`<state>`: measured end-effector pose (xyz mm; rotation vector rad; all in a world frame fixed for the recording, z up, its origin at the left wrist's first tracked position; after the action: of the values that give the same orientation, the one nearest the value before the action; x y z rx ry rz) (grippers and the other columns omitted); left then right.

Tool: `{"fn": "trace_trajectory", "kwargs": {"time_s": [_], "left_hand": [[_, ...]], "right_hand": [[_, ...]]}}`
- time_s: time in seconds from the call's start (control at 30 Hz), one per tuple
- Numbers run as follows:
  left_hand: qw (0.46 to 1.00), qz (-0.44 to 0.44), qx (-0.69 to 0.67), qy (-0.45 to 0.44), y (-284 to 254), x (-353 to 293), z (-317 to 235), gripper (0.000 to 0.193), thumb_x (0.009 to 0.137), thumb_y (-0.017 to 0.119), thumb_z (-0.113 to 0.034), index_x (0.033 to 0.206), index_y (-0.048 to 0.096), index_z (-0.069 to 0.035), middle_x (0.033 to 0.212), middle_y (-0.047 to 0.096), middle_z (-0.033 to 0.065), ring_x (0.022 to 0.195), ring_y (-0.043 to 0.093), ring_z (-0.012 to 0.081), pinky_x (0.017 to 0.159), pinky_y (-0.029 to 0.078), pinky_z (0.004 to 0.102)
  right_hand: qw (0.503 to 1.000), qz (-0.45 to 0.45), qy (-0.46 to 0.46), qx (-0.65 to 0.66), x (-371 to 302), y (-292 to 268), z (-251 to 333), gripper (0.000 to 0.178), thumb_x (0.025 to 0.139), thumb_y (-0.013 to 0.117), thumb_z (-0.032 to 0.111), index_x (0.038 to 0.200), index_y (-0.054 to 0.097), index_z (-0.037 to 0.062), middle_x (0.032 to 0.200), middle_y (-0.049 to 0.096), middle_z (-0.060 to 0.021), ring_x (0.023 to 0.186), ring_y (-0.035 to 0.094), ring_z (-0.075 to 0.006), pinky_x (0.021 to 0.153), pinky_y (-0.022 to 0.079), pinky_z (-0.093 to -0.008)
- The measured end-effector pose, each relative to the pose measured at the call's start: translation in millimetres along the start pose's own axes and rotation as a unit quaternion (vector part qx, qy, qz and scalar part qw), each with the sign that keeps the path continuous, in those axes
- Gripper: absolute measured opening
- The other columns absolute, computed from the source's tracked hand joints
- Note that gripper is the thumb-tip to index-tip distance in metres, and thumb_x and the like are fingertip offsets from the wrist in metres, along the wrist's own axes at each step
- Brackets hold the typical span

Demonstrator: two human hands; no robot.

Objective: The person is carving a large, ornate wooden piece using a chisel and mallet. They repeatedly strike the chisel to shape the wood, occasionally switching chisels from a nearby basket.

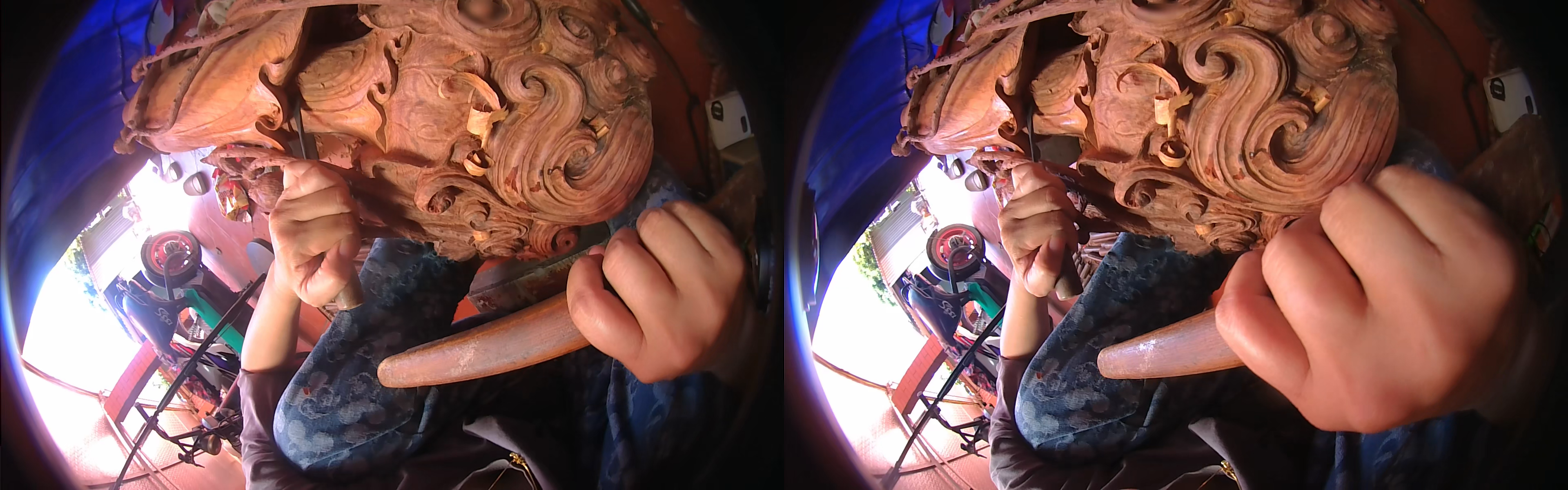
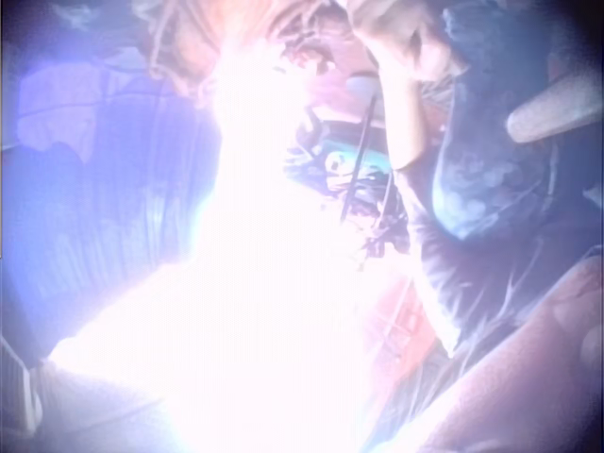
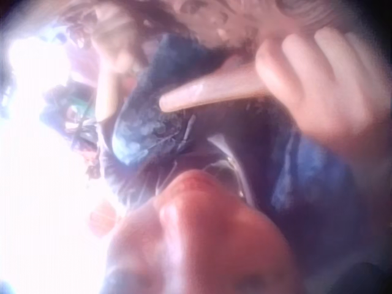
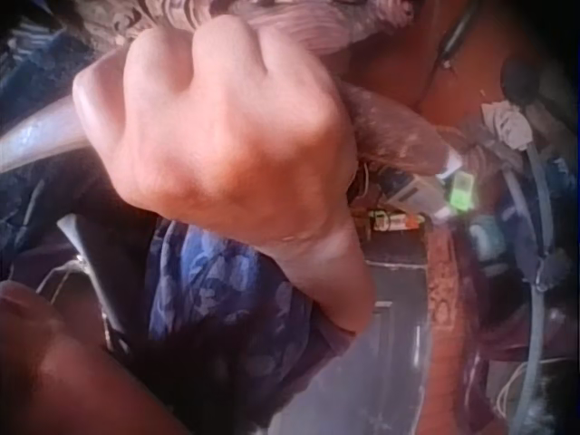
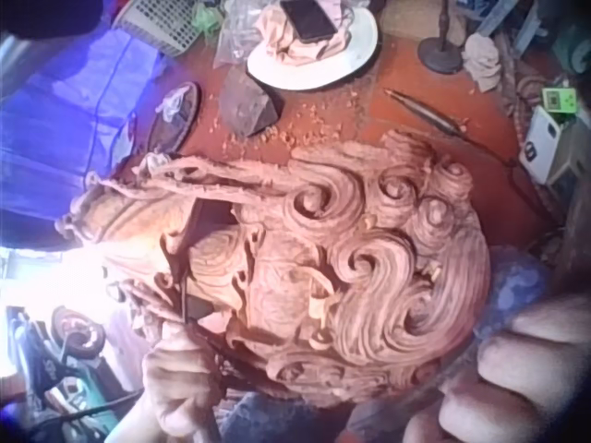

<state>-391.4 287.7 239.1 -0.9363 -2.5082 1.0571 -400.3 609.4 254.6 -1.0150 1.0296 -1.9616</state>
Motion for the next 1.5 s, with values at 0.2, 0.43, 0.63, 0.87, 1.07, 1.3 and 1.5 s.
{"fn": "trace_trajectory", "kwargs": {"time_s": [0.2,0.43,0.63,0.87,1.07,1.3,1.5], "left_hand": [[1.0,-0.005,0.004,0.004,2.7,-2.4,3.2,0.019,0.061,0.054,-0.025,0.054,0.048,-0.008,0.062,0.05,0.0055,0.066,0.05,0.0255,0.072,0.035,0.0356],[1.0,0.005,0.001,0.003,2.4,1.8,4.7,0.019,0.058,0.054,-0.025,0.053,0.047,-0.008,0.06,0.048,0.0058,0.064,0.048,0.0258,0.071,0.035,0.0359],[1.0,0.001,0.013,0.01,2.4,-0.3,2.2,0.019,0.063,0.055,-0.024,0.054,0.049,-0.008,0.06,0.049,0.0055,0.064,0.048,0.025,0.071,0.035,0.0366],[0.992,-0.075,-0.07,0.078,2.4,-1.4,-21.1,0.024,0.074,0.055,-0.025,0.054,0.049,-0.012,0.059,0.049,0.0008,0.063,0.049,0.0207,0.07,0.034,0.036],[0.997,0.007,-0.008,0.076,8.8,9.2,-15.6,0.021,0.07,0.055,-0.022,0.054,0.049,-0.01,0.061,0.049,0.0028,0.064,0.05,0.0226,0.068,0.033,0.0356],[0.999,-0.002,0.016,0.029,7.8,3.5,1.4,0.023,0.07,0.054,-0.026,0.056,0.053,-0.008,0.063,0.052,0.0048,0.068,0.051,0.025,0.073,0.036,0.0358],[1.0,-0.009,0.008,0.01,5.8,1.5,2.5,0.023,0.069,0.054,-0.025,0.056,0.054,-0.007,0.063,0.052,0.0052,0.067,0.051,0.025,0.073,0.036,0.0358]], "right_hand": [[0.982,-0.104,-0.053,-0.149,18.7,15.2,-8.3,0.022,0.063,0.07,-0.003,0.077,0.055,0.0031,0.061,0.05,-0.0112,0.051,0.053,-0.0211,0.045,0.048,-0.0328],[0.982,-0.096,-0.027,-0.161,27.1,11.4,-4.7,0.021,0.065,0.069,-0.004,0.076,0.054,0.0057,0.06,0.05,-0.0095,0.052,0.054,-0.0206,0.047,0.049,-0.0315],[0.994,-0.095,-0.056,-0.027,11.8,14.7,-8.9,0.017,0.067,0.066,-0.002,0.077,0.056,0.0065,0.063,0.05,-0.0087,0.054,0.053,-0.0206,0.048,0.048,-0.03],[0.994,-0.097,-0.038,-0.043,15.6,19.2,-9.1,0.018,0.064,0.065,-0.001,0.075,0.053,0.0077,0.061,0.049,-0.0069,0.052,0.052,-0.0185,0.048,0.048,-0.0295],[0.998,-0.059,-0.005,0.0,7.3,18.5,-6.4,0.013,0.067,0.064,0.008,0.075,0.054,0.0078,0.064,0.052,-0.0073,0.054,0.053,-0.0187,0.049,0.048,-0.0292],[0.998,-0.056,0.016,-0.006,5.2,23.4,-6.3,0.013,0.065,0.065,0.01,0.074,0.056,0.0074,0.066,0.051,-0.0073,0.054,0.049,-0.0178,0.048,0.044,-0.0276],[0.999,-0.038,-0.008,0.014,7.2,23.4,-8.6,0.013,0.065,0.065,0.01,0.074,0.056,0.0067,0.065,0.05,-0.0078,0.054,0.049,-0.0183,0.048,0.044,-0.0278]]}}
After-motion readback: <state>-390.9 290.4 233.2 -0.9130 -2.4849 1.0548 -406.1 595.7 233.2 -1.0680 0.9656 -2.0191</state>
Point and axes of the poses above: each hand's wrist, its own x-axis towards the middle knuckle, its own y-axis out of the palm, z = x × y, the point moved 1 cm from there along x, towards the middle knuckle
